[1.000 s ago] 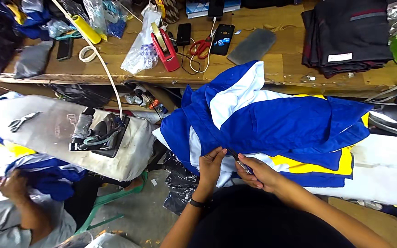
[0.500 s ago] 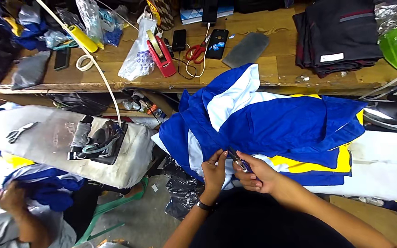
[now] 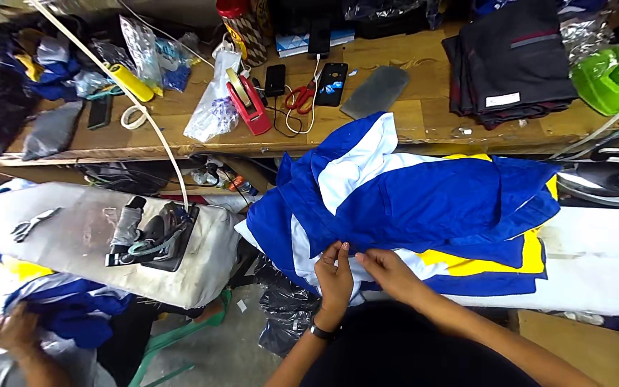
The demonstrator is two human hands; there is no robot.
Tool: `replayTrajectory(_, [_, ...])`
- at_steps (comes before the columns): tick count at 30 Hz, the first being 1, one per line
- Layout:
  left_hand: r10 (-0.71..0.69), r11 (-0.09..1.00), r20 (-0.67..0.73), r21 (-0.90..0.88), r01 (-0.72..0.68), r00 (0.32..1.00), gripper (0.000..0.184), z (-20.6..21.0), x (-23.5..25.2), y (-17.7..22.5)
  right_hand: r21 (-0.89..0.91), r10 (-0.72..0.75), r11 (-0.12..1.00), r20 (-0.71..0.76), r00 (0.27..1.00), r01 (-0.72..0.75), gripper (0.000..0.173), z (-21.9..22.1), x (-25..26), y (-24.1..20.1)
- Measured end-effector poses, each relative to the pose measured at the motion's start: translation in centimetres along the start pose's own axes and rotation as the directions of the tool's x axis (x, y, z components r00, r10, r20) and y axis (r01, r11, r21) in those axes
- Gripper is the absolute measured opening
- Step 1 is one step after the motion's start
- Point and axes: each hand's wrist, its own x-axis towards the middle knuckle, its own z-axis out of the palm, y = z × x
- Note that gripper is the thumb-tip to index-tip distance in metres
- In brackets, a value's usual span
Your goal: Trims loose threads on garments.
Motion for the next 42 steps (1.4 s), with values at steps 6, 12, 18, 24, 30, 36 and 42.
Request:
replayTrajectory(6, [0.045,0.999,-0.023,0.029,-0.044,0.999,0.016,0.4,-0.1,-0.1,0.501,0.114,0.83,0.281,0.953,-0.247,0.048,-0.2,0.0,-0.1])
replayTrajectory(12, [-0.006,1.0,-0.018,-0.02,0.005,1.0,0.016,0.5,-0.1,0.4,0.296,0.064,0.949,0.147,0.987,-0.106,0.043,-0.5,0.1,-0.1])
replayTrajectory(18, [-0.046,0.997,0.002,-0.058,0.046,0.999,0.016,0.3,-0.1,0.6,0.177,-0.001,0.984,0.038,0.999,-0.006,0.038,-0.3,0.3,0.1])
replayTrajectory(24, [-0.185,0.948,-0.016,-0.268,0.174,0.983,0.008,0.8,-0.6,1.2,0.315,0.043,0.947,0.067,0.997,-0.062,0.042,0.4,0.2,0.3])
replayTrajectory(30, [-0.27,0.901,-0.031,-0.36,0.241,0.962,0.012,1.4,-0.5,1.8,0.373,0.022,0.927,0.063,0.998,-0.044,0.045,1.3,-0.2,0.7])
replayTrajectory(36, [-0.197,0.928,0.005,-0.322,0.188,0.98,0.014,0.9,-0.3,0.9,0.398,0.018,0.916,0.099,0.995,-0.056,0.046,0.6,0.0,0.4])
replayTrajectory(42, [-0.149,0.97,-0.056,-0.2,0.135,0.987,0.015,0.7,-0.2,0.4,0.358,-0.01,0.932,0.16,0.987,-0.049,0.042,0.2,0.3,1.0])
